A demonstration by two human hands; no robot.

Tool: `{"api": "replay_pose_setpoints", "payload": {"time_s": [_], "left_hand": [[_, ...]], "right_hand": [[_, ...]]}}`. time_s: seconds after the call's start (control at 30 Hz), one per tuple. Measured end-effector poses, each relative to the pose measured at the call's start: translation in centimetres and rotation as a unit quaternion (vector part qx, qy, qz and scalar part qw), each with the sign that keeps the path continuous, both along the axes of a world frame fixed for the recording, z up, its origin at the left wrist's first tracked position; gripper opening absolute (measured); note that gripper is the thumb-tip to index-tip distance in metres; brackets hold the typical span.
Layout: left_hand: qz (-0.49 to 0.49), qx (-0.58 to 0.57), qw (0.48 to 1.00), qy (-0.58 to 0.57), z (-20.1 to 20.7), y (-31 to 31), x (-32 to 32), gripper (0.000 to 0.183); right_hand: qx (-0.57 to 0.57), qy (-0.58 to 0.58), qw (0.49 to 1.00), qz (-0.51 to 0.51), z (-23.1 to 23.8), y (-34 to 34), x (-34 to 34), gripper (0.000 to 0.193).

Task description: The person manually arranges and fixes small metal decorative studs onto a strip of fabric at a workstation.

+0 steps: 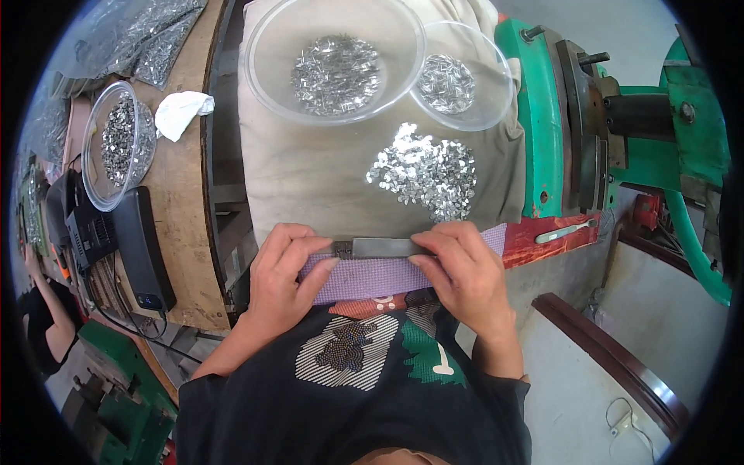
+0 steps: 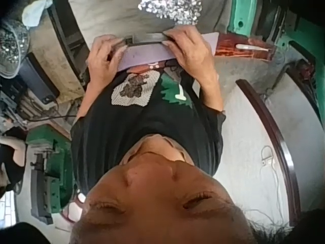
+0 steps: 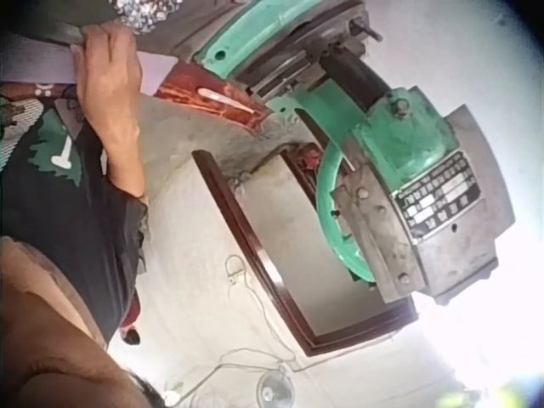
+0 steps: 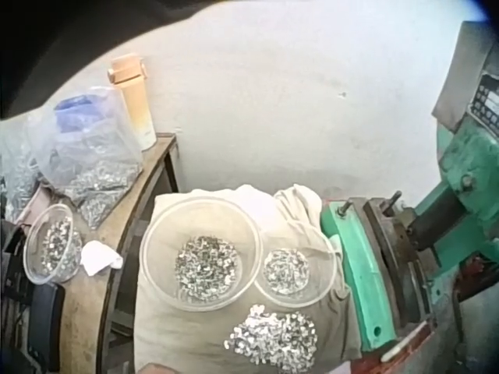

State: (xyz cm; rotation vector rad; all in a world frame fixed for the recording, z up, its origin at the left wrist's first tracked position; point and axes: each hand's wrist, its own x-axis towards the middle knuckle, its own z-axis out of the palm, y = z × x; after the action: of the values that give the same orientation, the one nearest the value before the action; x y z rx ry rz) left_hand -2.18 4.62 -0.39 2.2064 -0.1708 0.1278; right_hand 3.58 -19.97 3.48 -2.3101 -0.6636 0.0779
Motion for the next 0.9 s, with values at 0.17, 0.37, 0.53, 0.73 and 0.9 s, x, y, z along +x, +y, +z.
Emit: {"api": "replay_pose_setpoints", "payload": {"time_s": [0.17, 0.37, 0.53, 0.73, 0.9], "left_hand": [[0.034, -0.066, 0.992, 0.098, 0.8, 0.2, 0.2, 0.01], [0.023, -0.031, 0.989, 0.14, 1.1, -0.2, 0.7, 0.009], [0.021, -0.025, 0.99, 0.138, 1.3, -0.3, 0.8, 0.011], [0.018, -0.016, 0.99, 0.136, 1.3, -0.4, 1.0, 0.011], [0.021, -0.023, 0.987, 0.155, 1.6, -0.5, 1.1, 0.011]], "right_hand": [[-0.003, 0.012, 0.999, 0.044, 0.0, 1.4, 0.0, 0.028], [-0.025, 0.012, 0.997, 0.066, -0.5, 1.8, -0.2, 0.028], [-0.007, 0.032, 0.999, 0.022, -0.5, 1.1, -0.9, 0.031], [-0.016, 0.055, 0.997, -0.057, -1.0, 0.0, -2.1, 0.038], [-0.024, 0.024, 0.996, -0.079, -1.9, 0.1, -2.5, 0.043]]}}
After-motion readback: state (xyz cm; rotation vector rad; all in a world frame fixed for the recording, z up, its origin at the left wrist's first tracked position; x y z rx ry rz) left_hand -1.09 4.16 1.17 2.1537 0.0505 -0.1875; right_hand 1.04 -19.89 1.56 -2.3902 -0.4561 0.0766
